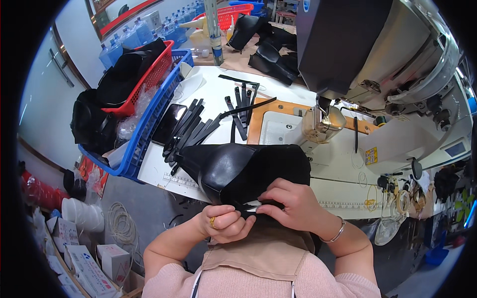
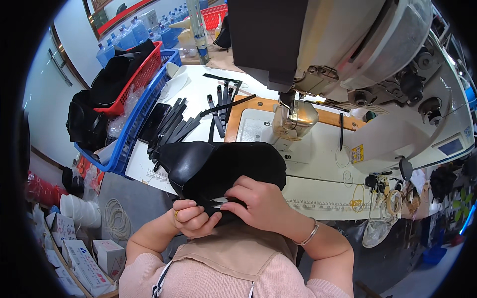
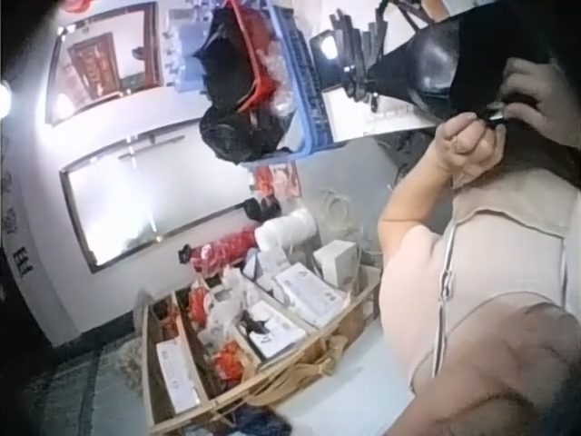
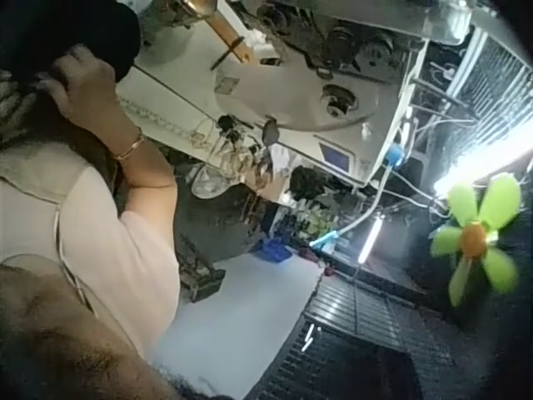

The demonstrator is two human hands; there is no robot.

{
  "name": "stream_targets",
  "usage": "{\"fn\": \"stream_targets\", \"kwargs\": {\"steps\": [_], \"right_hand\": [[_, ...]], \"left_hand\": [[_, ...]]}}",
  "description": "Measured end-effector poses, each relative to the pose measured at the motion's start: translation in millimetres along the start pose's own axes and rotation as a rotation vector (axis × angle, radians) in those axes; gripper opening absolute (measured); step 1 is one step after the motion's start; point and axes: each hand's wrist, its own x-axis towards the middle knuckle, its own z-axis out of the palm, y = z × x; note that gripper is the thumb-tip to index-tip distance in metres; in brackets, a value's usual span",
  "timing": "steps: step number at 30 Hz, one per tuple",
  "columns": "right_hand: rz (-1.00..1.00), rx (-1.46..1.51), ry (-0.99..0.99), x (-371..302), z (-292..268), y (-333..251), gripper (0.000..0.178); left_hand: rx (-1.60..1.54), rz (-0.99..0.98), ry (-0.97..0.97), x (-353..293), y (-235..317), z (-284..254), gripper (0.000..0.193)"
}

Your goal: Stitching pieces of a black shoe upper together using an industrial sewing machine.

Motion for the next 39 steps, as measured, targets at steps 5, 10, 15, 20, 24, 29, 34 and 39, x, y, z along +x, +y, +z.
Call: {"fn": "stream_targets", "kwargs": {"steps": [5,10,15,20,24,29,34,39], "right_hand": [[0.043,0.017,-0.01,-1.3,-1.1,-1.4,0.019],[0.003,0.026,-0.042,8.4,0.2,2.6,0.018],[0.002,0.128,-0.047,2.6,10.2,13.1,0.014],[0.527,0.66,0.351,-19.2,12.8,13.2,0.009],[0.331,0.271,0.359,-48.2,16.3,8.2,0.013],[0.244,0.123,0.365,-50.0,18.2,-2.7,0.016],[0.188,0.067,0.452,-34.8,19.3,0.8,0.016],[0.154,0.089,0.761,-52.5,8.3,34.2,0.026]], "left_hand": [[-0.015,0.003,-0.001,-0.7,0.3,1.9,0.017],[-0.015,0.015,-0.006,-0.8,-1.7,1.8,0.017],[-0.013,0.022,-0.008,-1.6,0.5,0.2,0.017],[-0.002,-0.035,-0.007,0.2,-0.5,-1.1,0.021],[0.01,-0.062,-0.078,-3.8,-2.0,-2.0,0.022],[0.062,-0.062,-0.082,-1.1,-6.0,2.9,0.022],[0.101,-0.022,-0.054,1.0,-12.8,9.8,0.019],[0.125,-0.133,0.018,8.5,-61.7,-8.7,0.025]]}}
